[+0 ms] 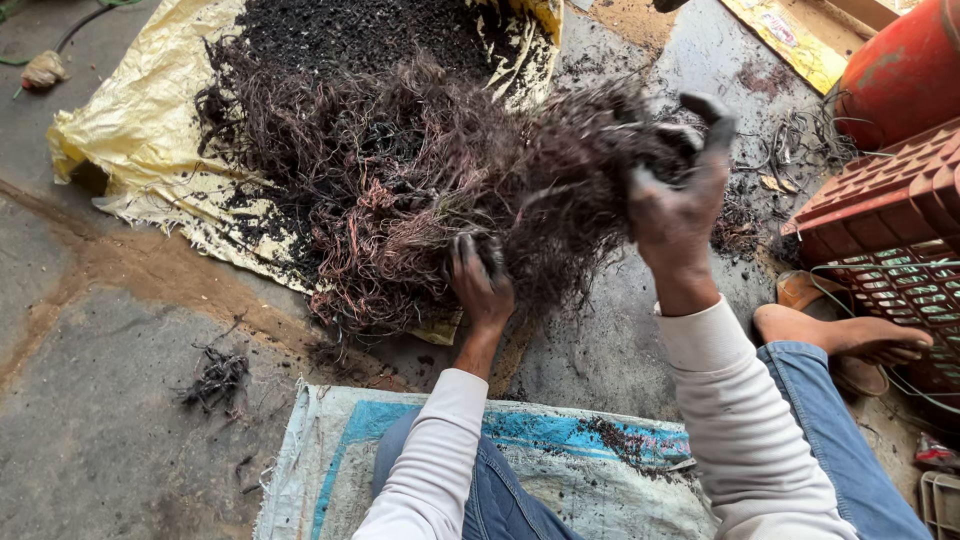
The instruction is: The person sits on a sack on the floor and manually separates a tangled mass of burnt and dirty wires. They pull apart strands by hand, removing debris and sorting the material into smaller bundles.
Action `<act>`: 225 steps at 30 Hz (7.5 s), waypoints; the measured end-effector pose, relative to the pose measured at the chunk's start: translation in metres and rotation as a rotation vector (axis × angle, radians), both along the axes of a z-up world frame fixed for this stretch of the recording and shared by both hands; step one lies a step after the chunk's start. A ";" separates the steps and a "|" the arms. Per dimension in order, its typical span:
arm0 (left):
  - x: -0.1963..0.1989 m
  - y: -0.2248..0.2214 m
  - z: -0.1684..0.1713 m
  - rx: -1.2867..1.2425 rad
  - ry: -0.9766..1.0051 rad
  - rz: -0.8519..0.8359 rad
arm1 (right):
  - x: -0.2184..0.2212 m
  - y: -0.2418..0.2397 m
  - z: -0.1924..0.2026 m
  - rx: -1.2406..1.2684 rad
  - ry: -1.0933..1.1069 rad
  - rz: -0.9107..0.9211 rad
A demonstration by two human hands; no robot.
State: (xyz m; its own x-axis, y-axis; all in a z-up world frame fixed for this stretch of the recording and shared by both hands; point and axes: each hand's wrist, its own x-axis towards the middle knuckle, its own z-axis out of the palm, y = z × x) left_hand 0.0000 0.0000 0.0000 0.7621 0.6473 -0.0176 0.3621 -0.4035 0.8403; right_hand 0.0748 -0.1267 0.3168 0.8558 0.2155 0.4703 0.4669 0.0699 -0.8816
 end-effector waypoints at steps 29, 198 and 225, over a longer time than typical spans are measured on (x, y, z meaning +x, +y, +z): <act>0.001 0.078 0.018 0.323 -0.369 0.239 | -0.051 -0.227 -0.228 -0.862 0.058 -0.490; -0.060 -0.093 0.136 -0.551 -0.366 -0.968 | -0.196 -0.179 -0.114 0.261 0.717 -0.345; -0.063 -0.088 0.138 -1.374 -0.324 -0.797 | -0.187 -0.186 -0.138 0.666 0.785 -0.329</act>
State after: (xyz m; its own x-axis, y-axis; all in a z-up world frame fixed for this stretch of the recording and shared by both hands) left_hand -0.0632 -0.0884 0.1378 0.9653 -0.2610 0.0011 0.1853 0.6882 0.7014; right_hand -0.1118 -0.3126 0.1786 0.9384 -0.1763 -0.2972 -0.1287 0.6199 -0.7741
